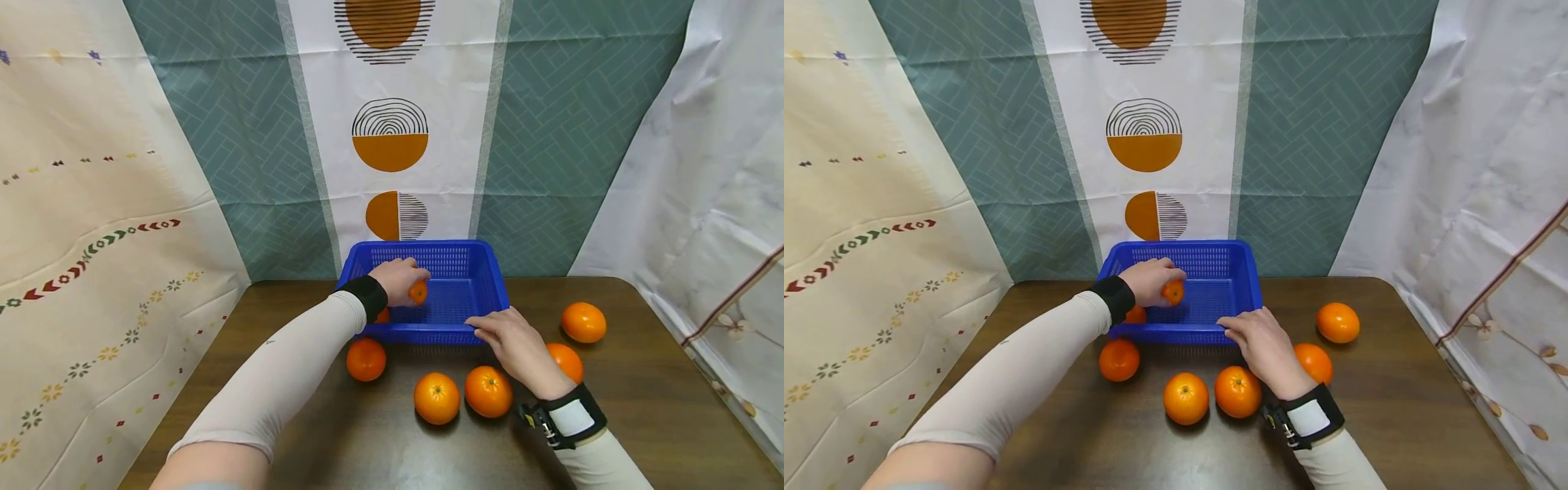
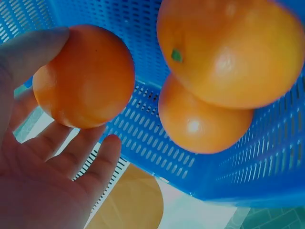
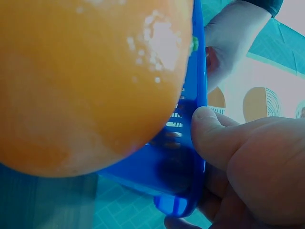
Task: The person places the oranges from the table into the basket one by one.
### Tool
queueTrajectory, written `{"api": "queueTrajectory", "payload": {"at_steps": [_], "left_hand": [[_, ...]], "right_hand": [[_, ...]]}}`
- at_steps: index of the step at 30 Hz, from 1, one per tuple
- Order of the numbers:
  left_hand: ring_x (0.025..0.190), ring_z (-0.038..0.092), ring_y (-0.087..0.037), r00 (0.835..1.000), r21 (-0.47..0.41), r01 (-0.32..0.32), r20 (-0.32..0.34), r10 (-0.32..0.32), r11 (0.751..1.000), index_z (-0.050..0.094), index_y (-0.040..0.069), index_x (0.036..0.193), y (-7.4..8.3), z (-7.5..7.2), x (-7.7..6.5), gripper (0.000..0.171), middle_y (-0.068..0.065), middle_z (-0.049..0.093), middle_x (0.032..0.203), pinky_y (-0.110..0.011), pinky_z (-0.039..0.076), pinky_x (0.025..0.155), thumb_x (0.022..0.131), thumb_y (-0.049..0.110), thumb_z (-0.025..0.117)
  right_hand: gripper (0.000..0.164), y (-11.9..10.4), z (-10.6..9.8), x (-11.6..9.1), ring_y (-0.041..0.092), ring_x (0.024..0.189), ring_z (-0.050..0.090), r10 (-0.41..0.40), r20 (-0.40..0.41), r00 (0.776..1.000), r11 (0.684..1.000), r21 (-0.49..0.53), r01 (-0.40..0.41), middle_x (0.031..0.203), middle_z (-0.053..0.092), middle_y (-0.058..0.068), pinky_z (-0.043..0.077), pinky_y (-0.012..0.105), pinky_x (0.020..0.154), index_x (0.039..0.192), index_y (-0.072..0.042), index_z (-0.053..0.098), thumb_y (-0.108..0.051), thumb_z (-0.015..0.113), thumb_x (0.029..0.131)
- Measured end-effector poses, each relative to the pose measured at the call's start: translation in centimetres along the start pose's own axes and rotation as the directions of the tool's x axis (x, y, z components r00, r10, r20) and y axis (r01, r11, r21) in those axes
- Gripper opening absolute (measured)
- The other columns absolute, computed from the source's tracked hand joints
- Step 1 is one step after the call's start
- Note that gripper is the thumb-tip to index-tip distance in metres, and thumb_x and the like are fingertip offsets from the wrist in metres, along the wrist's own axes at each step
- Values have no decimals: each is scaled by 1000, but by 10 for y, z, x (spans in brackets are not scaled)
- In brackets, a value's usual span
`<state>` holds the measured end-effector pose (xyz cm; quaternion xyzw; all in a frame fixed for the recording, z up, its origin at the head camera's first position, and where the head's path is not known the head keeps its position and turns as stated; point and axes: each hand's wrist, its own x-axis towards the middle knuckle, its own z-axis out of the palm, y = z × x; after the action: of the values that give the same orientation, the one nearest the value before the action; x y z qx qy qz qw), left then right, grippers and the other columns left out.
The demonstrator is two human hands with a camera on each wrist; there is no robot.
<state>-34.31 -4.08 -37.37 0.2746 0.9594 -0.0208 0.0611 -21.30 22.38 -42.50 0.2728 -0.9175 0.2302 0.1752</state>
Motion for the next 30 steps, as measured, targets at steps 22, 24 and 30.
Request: {"api": "queueTrajectory", "payload": {"at_steps": [22,24,30], "left_hand": [[129,65,-35,992,-59,-17,127,24,998,63,23,158,-13,17,20,61,-15,60,152,-51,51,115,101,23,84],[130,64,-34,990,-51,-14,138,21,999,62,24,159,-12,16,21,62,-15,60,152,-50,51,116,101,22,84],[135,62,-33,986,-55,6,169,3,998,59,25,161,-8,12,21,64,-12,58,156,-49,49,118,102,20,83]], "right_hand": [[25,0,-1,1,31,108,70,20,33,999,1000,17,-20,109,81,4,50,61,112,126,-12,82,-7,79,102],[25,1,-2,1,32,109,70,13,26,1000,1000,22,-14,109,81,4,46,64,116,126,-12,82,-6,79,102],[25,3,-3,0,29,107,70,7,10,1000,1000,23,-8,109,81,2,53,58,108,125,-13,83,-7,79,102]]}}
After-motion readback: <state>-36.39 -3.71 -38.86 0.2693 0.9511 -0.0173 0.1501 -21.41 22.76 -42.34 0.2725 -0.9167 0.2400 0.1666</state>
